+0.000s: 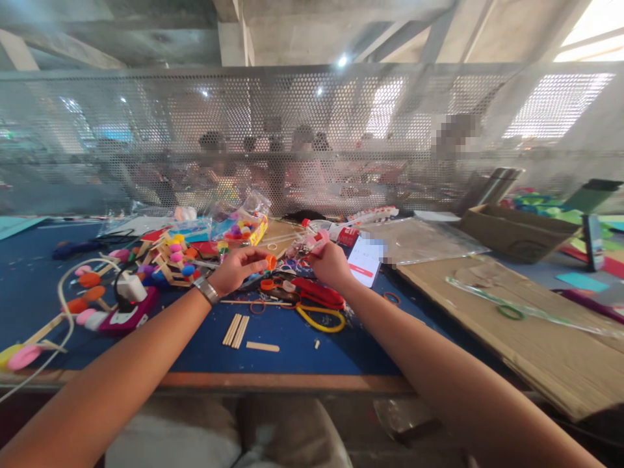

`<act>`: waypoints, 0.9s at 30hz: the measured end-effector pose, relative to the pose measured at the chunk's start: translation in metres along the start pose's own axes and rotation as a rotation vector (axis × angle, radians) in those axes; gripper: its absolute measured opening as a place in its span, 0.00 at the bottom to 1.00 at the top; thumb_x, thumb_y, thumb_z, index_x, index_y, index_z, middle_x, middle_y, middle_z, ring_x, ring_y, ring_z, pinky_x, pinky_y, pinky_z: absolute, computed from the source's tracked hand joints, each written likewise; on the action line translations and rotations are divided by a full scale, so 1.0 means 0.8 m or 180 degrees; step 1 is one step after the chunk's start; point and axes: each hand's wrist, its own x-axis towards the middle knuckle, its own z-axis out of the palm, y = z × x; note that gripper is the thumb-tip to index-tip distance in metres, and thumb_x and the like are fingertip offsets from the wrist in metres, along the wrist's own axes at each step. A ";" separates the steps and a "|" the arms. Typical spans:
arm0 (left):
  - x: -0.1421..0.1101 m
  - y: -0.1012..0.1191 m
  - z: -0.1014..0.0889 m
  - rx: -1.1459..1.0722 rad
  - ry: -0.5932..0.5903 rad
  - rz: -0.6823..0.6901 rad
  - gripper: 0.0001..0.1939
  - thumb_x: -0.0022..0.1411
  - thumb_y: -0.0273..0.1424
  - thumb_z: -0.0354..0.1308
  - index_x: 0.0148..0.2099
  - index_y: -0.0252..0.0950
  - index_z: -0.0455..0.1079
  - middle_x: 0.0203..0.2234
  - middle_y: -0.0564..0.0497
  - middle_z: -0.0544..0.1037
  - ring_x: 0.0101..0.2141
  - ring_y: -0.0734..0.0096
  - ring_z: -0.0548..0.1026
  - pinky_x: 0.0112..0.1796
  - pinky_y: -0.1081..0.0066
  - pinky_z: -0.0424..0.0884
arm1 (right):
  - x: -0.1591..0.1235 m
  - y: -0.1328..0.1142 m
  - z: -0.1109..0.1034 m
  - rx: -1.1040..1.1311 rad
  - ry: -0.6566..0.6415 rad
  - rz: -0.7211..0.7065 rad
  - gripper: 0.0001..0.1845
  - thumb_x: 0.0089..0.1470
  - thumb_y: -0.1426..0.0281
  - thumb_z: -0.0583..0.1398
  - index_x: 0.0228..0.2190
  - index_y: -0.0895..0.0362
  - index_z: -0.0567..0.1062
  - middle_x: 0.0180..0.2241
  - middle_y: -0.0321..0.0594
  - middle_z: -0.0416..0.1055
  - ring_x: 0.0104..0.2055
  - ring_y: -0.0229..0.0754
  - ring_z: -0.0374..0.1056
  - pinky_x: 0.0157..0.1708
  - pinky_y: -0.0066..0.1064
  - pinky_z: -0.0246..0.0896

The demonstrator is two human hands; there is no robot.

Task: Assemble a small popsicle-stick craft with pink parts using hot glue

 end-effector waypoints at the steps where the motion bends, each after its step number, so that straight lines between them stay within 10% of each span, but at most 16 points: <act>1: 0.000 0.000 0.000 0.0013 -0.0012 0.0000 0.17 0.50 0.38 0.65 0.40 0.32 0.75 0.28 0.50 0.78 0.28 0.74 0.73 0.33 0.73 0.71 | 0.000 0.000 0.000 -0.0014 -0.0002 -0.0007 0.07 0.46 0.74 0.57 0.21 0.61 0.75 0.23 0.44 0.72 0.25 0.41 0.65 0.23 0.28 0.50; 27: 0.001 -0.004 -0.003 0.0254 -0.0196 -0.0011 0.19 0.50 0.40 0.66 0.40 0.32 0.76 0.34 0.46 0.80 0.34 0.66 0.76 0.39 0.67 0.72 | -0.001 0.001 0.000 0.0135 0.0092 -0.0062 0.09 0.44 0.72 0.57 0.16 0.59 0.71 0.20 0.42 0.70 0.23 0.39 0.63 0.23 0.28 0.50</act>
